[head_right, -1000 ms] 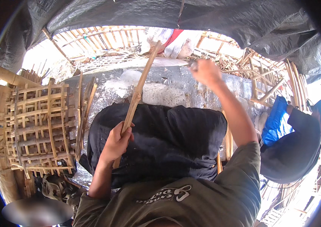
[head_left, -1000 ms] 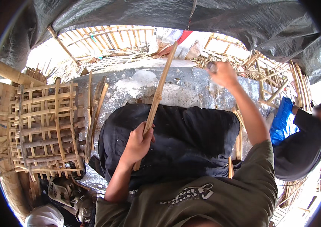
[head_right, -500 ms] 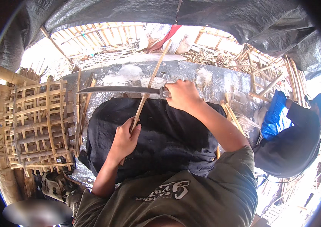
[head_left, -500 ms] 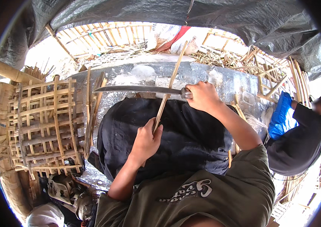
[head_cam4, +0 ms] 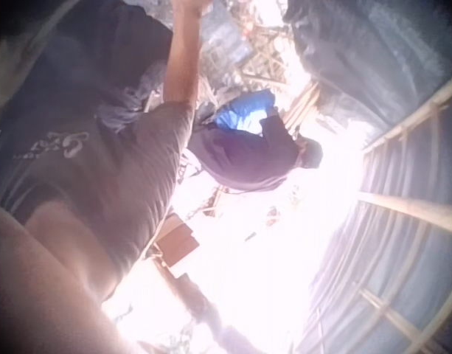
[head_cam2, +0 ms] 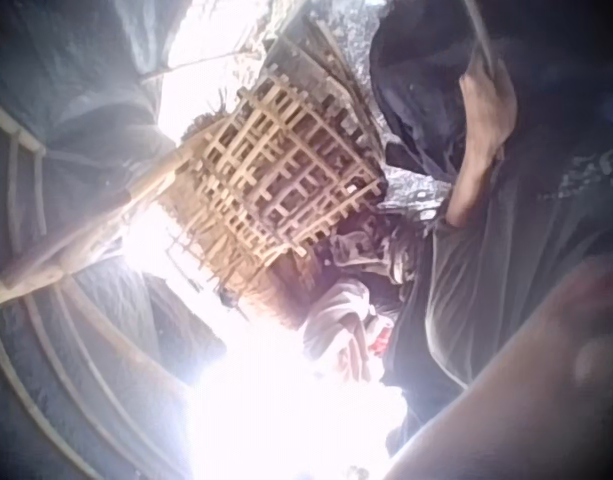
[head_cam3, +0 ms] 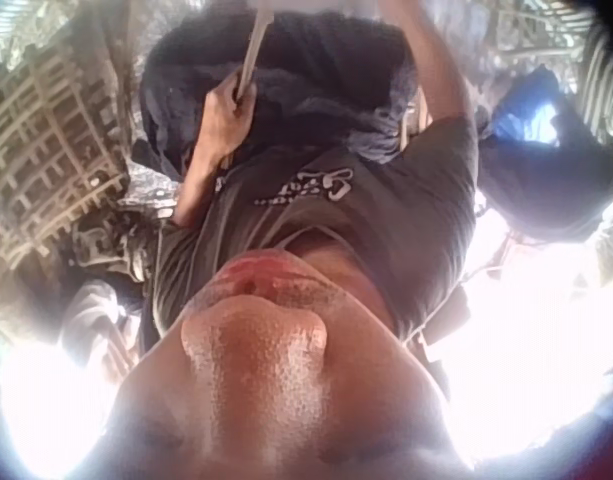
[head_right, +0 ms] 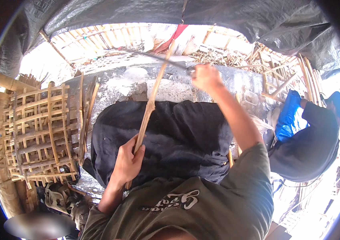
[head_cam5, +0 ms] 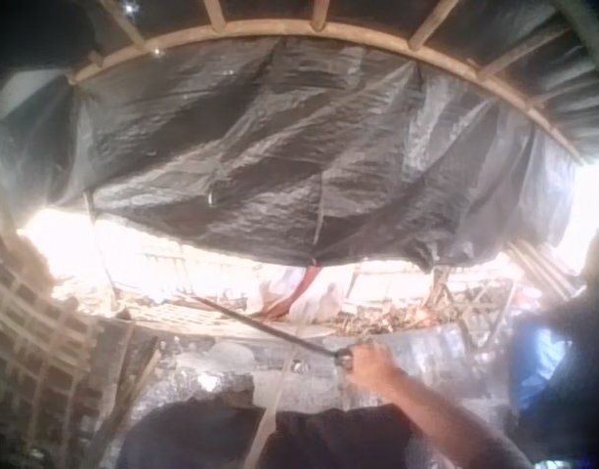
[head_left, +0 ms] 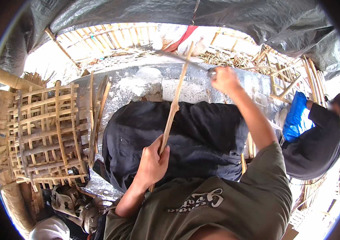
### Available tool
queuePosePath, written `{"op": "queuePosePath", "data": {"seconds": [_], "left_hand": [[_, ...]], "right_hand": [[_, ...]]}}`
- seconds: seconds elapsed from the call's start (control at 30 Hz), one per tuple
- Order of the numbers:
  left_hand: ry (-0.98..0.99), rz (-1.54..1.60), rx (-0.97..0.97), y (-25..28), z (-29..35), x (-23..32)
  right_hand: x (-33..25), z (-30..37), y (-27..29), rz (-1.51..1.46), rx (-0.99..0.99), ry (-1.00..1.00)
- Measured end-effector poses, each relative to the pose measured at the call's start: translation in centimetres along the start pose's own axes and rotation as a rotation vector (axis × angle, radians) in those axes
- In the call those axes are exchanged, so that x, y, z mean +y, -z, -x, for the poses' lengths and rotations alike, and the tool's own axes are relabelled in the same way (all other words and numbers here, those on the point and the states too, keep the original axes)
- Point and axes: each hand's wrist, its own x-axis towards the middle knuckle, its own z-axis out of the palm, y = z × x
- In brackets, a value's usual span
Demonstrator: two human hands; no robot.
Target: The person uses a curved blade to shave and shape thin bamboo strips. They hold the strips with one hand and carefully remove material with the blade, occasionally inspecting the edges. The person works on multiple strips, placing finished pieces aside.
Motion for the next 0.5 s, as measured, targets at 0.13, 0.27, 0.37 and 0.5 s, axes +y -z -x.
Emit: {"op": "queuePosePath", "data": {"seconds": [0.13, 0.27, 0.37, 0.5], "left_hand": [[-0.027, -0.007, 0.024, -0.3, -0.9, 0.3], [-0.057, 0.018, 0.060, -1.0, -2.1, 0.7], [0.059, 0.008, -0.017, 0.4, -1.9, 3.0], [0.061, 0.010, -0.024, 0.8, -1.0, 2.9]], "right_hand": [[0.3, 1.2, -0.6, -0.173, 0.014, 0.082], [-3.4, 4.7, 0.4, -0.073, 0.079, 0.350], [-3.2, 3.7, 0.8, -0.051, 0.153, 0.383], [-1.0, 1.0, 1.3, 0.028, 0.193, 0.279]]}}
